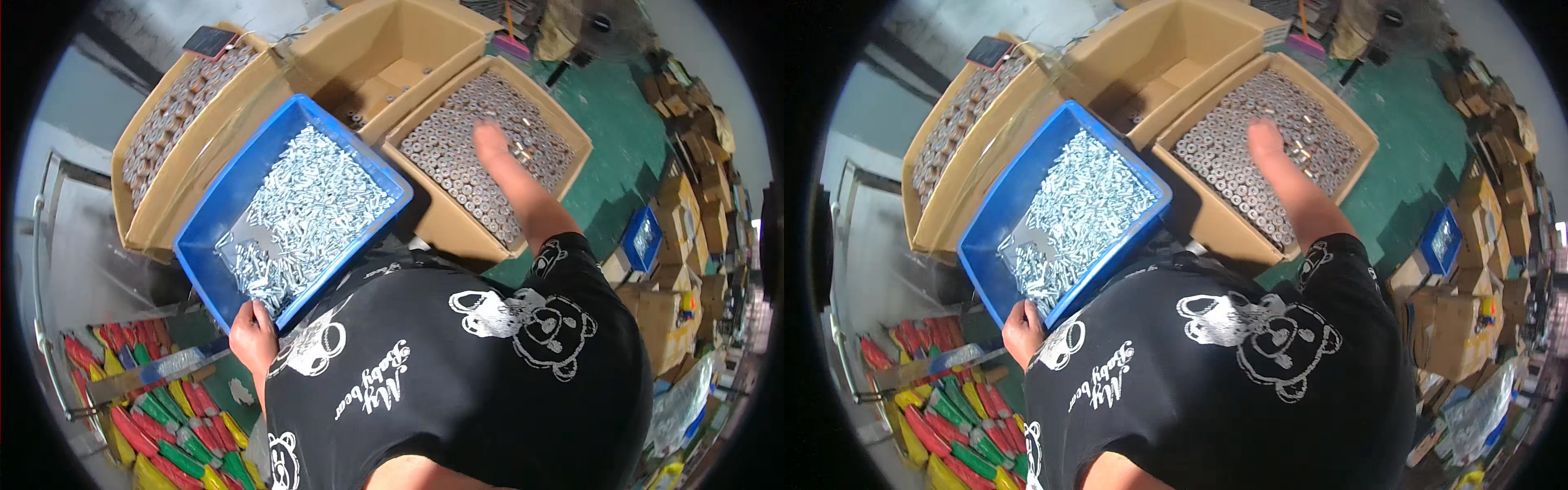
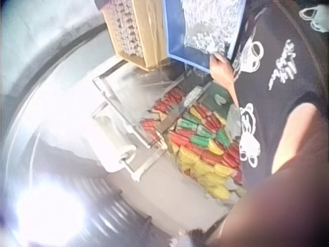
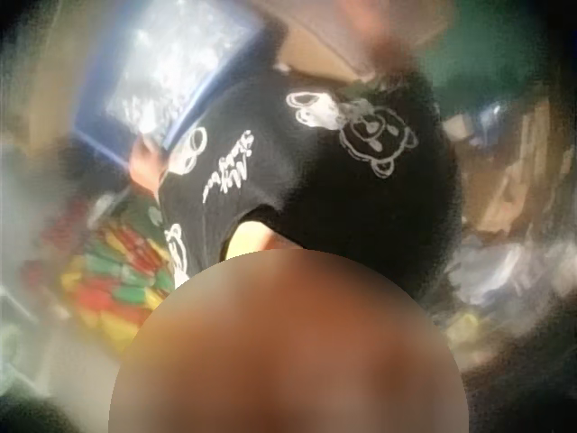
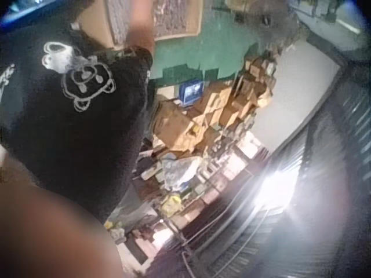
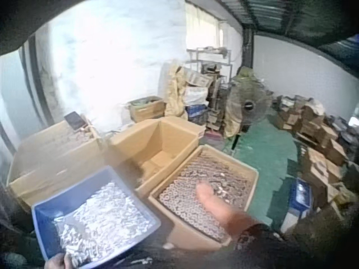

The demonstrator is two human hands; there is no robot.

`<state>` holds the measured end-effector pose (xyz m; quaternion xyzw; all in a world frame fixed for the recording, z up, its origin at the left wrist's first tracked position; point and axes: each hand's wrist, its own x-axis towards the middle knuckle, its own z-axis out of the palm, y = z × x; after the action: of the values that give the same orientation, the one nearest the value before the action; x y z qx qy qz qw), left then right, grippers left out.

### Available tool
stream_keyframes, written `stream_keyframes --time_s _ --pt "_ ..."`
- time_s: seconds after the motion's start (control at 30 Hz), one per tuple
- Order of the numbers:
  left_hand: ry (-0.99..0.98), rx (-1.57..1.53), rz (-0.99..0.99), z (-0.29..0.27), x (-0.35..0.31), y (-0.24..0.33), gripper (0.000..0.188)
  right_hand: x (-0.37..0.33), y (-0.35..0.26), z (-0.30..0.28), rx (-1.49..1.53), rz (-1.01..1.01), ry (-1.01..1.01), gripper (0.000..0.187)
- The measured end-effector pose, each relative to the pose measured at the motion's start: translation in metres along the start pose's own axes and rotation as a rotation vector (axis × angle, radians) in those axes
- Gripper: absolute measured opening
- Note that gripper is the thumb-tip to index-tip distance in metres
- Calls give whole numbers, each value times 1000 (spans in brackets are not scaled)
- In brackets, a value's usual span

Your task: The person sorts small metal parts by hand, transferring them from a blue tray into individual cardboard boxes.

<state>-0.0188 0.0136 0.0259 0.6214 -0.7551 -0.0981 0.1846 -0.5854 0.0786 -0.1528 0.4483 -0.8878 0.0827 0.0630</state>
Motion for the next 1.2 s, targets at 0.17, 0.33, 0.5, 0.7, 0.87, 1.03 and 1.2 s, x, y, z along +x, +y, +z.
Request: stream_keyframes --time_s 0.17,0.33,0.5,0.7,0.87,1.03,1.2 --pt "0 19 2 -1 2 -4 26 20 27 -2 76 -47 36 26" --pt "36 45 12 0 5 -5 23 107 -42 -78 1579 311 -582 32" --pt "35 44 -8 -5 9 4 19 242 -217 -3 361 -466 -403 34" --pt "61 22 41 -7 15 5 19 269 -224 133 -338 -727 -392 36" --pt "59 56 -18 -4 13 -5 19 258 -302 150 -161 -790 -407 36" --pt "51 61 10 -7 16 4 19 274 -311 161 37 -611 -459 36" --pt "41 15 29 -9 15 2 14 269 -281 175 205 -420 -495 35"
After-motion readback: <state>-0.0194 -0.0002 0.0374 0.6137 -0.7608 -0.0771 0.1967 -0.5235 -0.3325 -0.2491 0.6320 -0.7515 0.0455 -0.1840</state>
